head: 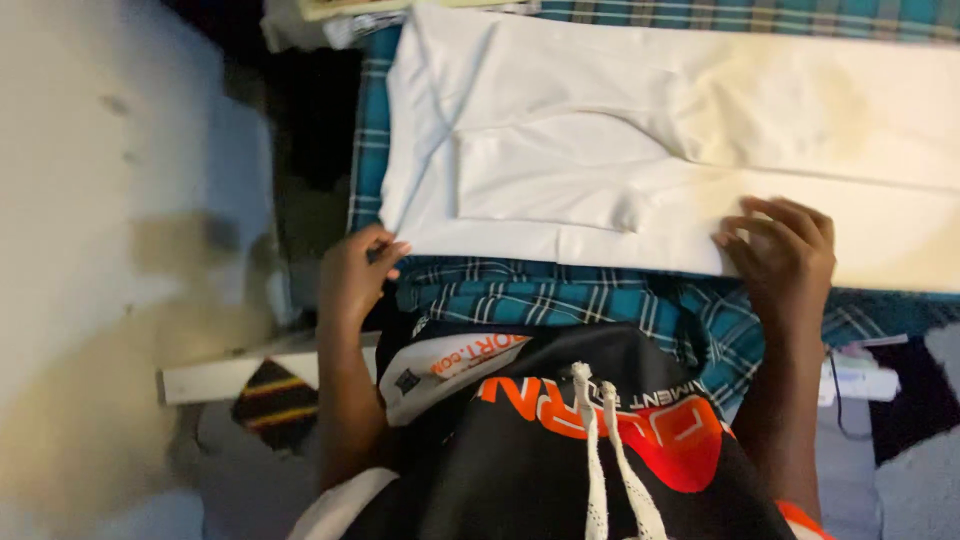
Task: Folding various items of clothing including t-shirts and jerseys on a bed.
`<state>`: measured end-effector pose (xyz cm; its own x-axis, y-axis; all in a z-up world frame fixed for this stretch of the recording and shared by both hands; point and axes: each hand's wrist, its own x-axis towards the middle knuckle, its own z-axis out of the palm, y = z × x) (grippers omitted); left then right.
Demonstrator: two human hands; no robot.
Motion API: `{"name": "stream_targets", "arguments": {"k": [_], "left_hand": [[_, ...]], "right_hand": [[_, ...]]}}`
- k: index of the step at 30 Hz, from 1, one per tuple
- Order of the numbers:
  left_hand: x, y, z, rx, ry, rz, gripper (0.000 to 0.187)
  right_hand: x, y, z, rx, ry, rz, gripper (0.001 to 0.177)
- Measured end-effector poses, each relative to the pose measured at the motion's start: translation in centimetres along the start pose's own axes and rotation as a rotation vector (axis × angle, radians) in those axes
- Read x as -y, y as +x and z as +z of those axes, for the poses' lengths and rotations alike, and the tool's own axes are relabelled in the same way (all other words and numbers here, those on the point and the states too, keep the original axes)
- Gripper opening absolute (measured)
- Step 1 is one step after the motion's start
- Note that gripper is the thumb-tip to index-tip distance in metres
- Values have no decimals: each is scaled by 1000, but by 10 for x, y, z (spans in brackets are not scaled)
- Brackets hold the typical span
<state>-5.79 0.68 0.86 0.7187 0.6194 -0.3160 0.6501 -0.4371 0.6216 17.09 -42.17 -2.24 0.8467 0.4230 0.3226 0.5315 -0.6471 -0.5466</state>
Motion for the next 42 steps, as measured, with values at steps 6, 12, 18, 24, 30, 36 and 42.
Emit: {"name": "stream_targets", "arguments": {"k": [6,12,18,24,30,36,42], "left_hand": [[17,2,0,38,-103,-10,27],[25,5,2,49,-120,-48,25],[44,12,5,66,-95,-77,27],[19,10,-10,-110,193,12,41],[-113,2,45,-265,171,628,29],[-222,-8,193,244,101,1172,24],[-264,1,259,181,184,1278,40]], "right_hand": [[-6,1,-5,35,-81,-23,15],[-3,4,-22,26,-65,-10,25],[-24,-8,-35,-39,-59,68,30],[-98,-51,-40,-637,-499,258,23],[-172,-70,-43,-1036,556,897,28],[-250,-92,-20,-1039,293,566,26],[-214,-26,-84,-614,-497,275,16]]}}
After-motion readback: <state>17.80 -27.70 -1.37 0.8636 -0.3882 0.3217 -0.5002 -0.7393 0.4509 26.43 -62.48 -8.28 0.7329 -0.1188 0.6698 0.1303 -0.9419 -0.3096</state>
